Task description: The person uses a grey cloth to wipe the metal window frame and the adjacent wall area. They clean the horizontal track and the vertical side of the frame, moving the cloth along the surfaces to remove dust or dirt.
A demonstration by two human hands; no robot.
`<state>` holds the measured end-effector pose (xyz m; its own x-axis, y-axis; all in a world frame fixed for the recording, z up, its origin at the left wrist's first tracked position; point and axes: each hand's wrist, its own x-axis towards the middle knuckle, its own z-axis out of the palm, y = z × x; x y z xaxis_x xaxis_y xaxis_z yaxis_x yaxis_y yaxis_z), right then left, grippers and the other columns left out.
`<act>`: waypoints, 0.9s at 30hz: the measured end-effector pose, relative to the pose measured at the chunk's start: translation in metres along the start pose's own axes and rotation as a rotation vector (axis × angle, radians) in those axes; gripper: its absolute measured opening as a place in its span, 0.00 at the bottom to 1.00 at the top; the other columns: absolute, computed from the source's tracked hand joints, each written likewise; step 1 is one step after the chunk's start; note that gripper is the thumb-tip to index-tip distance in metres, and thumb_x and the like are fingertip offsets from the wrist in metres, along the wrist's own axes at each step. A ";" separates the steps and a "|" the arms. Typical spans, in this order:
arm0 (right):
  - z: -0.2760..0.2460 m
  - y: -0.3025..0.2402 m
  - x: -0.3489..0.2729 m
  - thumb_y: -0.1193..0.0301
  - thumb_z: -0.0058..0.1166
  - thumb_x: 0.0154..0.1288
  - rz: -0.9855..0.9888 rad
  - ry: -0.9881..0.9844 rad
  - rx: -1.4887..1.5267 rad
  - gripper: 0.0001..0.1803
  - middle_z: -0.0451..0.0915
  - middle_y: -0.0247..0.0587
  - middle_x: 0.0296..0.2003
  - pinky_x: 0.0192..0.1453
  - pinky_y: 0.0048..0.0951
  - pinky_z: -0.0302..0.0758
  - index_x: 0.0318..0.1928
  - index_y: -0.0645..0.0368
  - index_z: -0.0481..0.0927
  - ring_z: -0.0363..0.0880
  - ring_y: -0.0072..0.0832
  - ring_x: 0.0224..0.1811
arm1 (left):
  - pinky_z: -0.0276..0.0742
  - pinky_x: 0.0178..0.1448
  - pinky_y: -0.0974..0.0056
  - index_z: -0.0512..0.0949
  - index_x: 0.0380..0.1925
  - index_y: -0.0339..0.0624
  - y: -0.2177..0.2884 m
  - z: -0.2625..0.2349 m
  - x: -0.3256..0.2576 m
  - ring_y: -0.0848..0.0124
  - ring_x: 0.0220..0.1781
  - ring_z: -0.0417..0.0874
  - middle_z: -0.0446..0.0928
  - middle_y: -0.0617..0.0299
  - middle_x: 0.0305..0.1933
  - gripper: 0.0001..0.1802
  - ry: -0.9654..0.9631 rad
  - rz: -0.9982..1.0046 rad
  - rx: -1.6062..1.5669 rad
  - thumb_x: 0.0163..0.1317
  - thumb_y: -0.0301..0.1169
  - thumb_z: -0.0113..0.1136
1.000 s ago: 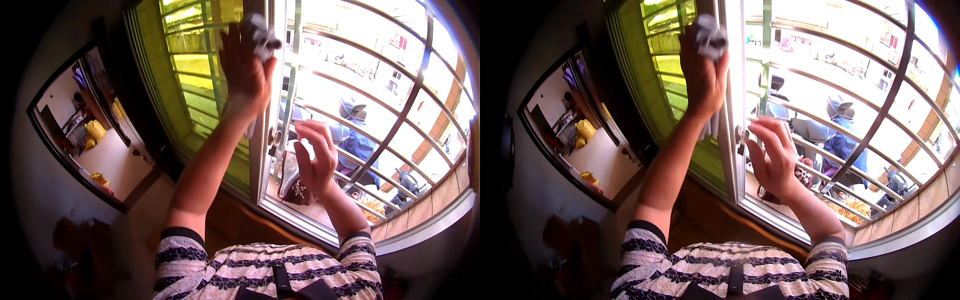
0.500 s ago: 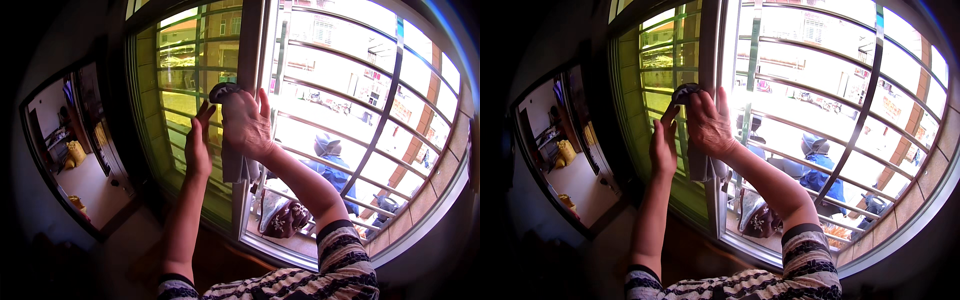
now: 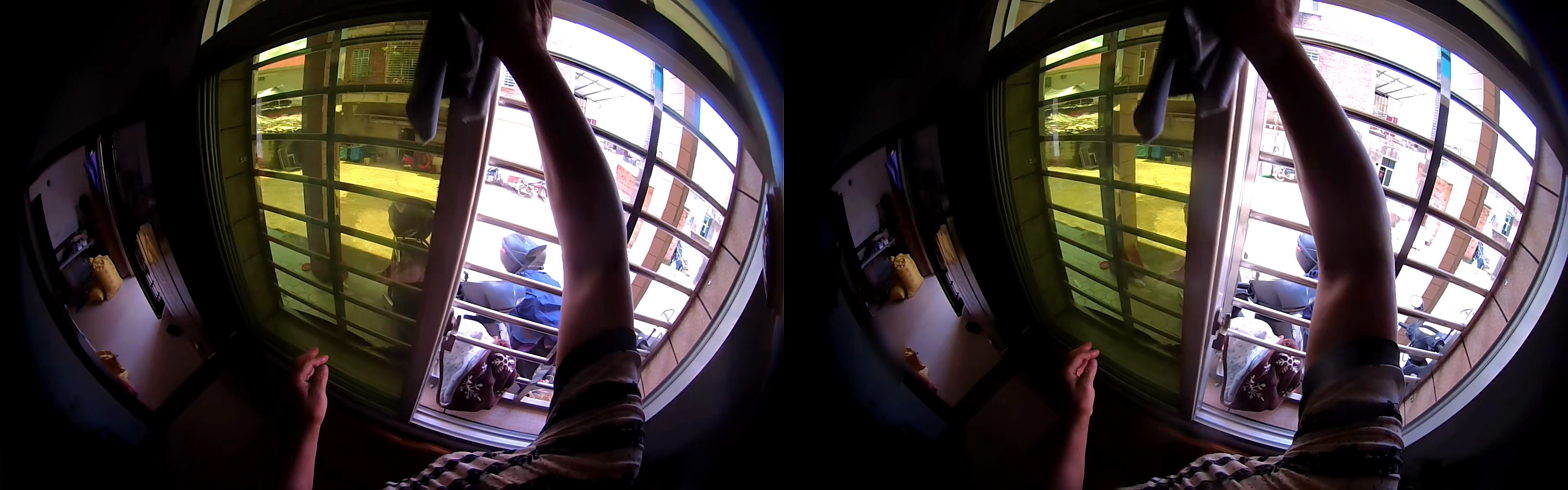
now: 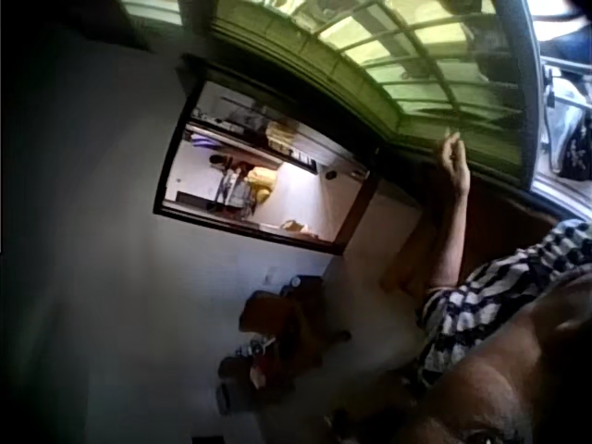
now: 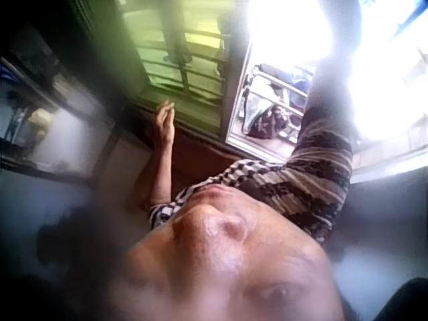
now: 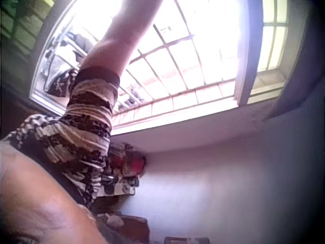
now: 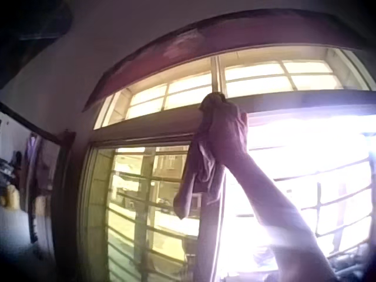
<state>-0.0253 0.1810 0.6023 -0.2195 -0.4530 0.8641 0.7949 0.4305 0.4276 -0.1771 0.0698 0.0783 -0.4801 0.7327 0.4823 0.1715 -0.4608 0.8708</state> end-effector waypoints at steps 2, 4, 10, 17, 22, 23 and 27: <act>0.028 0.034 -0.057 0.66 0.52 0.59 -0.123 -0.053 -0.062 0.16 0.77 0.47 0.45 0.56 0.48 0.65 0.47 0.57 0.76 0.70 0.42 0.52 | 0.72 0.52 0.69 0.78 0.40 0.35 -0.003 -0.043 -0.005 0.71 0.49 0.77 0.74 0.57 0.52 0.08 -0.016 -0.047 0.058 0.63 0.22 0.53; 0.010 -0.016 -0.089 0.66 0.49 0.63 0.105 -0.186 -0.144 0.21 0.72 0.49 0.53 0.61 0.47 0.64 0.55 0.57 0.72 0.66 0.43 0.59 | 0.72 0.49 0.70 0.79 0.39 0.35 -0.007 -0.072 -0.006 0.73 0.47 0.77 0.75 0.58 0.50 0.07 -0.036 -0.065 0.068 0.62 0.23 0.54; 0.039 -0.012 -0.037 0.72 0.40 0.63 -0.156 0.052 -0.547 0.19 0.72 0.48 0.52 0.65 0.45 0.57 0.54 0.59 0.71 0.65 0.38 0.60 | 0.74 0.45 0.70 0.79 0.37 0.34 -0.009 -0.088 0.010 0.74 0.44 0.78 0.77 0.60 0.43 0.06 -0.286 -0.110 0.020 0.62 0.24 0.55; 0.111 -0.090 -0.027 0.72 0.38 0.64 -0.093 -0.142 -0.208 0.26 0.62 0.50 0.64 0.73 0.50 0.45 0.63 0.63 0.62 0.55 0.40 0.70 | 0.73 0.46 0.72 0.78 0.38 0.34 -0.039 -0.114 0.005 0.76 0.41 0.78 0.77 0.61 0.40 0.06 -0.199 -0.151 0.037 0.62 0.24 0.56; 0.119 -0.123 -0.019 0.71 0.40 0.63 -0.119 -0.211 -0.106 0.25 0.64 0.47 0.63 0.73 0.50 0.46 0.62 0.62 0.65 0.57 0.37 0.69 | 0.73 0.44 0.73 0.78 0.37 0.33 -0.040 -0.095 0.004 0.77 0.38 0.77 0.76 0.62 0.38 0.06 -0.207 -0.147 0.039 0.63 0.23 0.54; 0.118 -0.120 -0.019 0.71 0.40 0.63 -0.127 -0.212 -0.100 0.25 0.64 0.47 0.63 0.73 0.50 0.46 0.61 0.62 0.65 0.58 0.37 0.69 | 0.73 0.44 0.73 0.77 0.37 0.33 -0.043 -0.095 0.004 0.77 0.38 0.77 0.77 0.63 0.37 0.06 -0.213 -0.151 0.044 0.63 0.23 0.55; 0.093 -0.072 -0.014 0.70 0.41 0.63 -0.174 -0.223 -0.162 0.24 0.66 0.45 0.62 0.74 0.49 0.46 0.61 0.60 0.67 0.60 0.35 0.68 | 0.73 0.42 0.73 0.77 0.38 0.33 -0.072 -0.101 0.001 0.77 0.36 0.78 0.77 0.64 0.34 0.06 -0.215 -0.139 0.062 0.63 0.24 0.55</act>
<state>-0.1318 0.2291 0.5839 -0.4641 -0.3192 0.8263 0.8102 0.2240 0.5416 -0.2766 0.0534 0.0071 -0.3095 0.8797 0.3611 0.1723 -0.3216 0.9311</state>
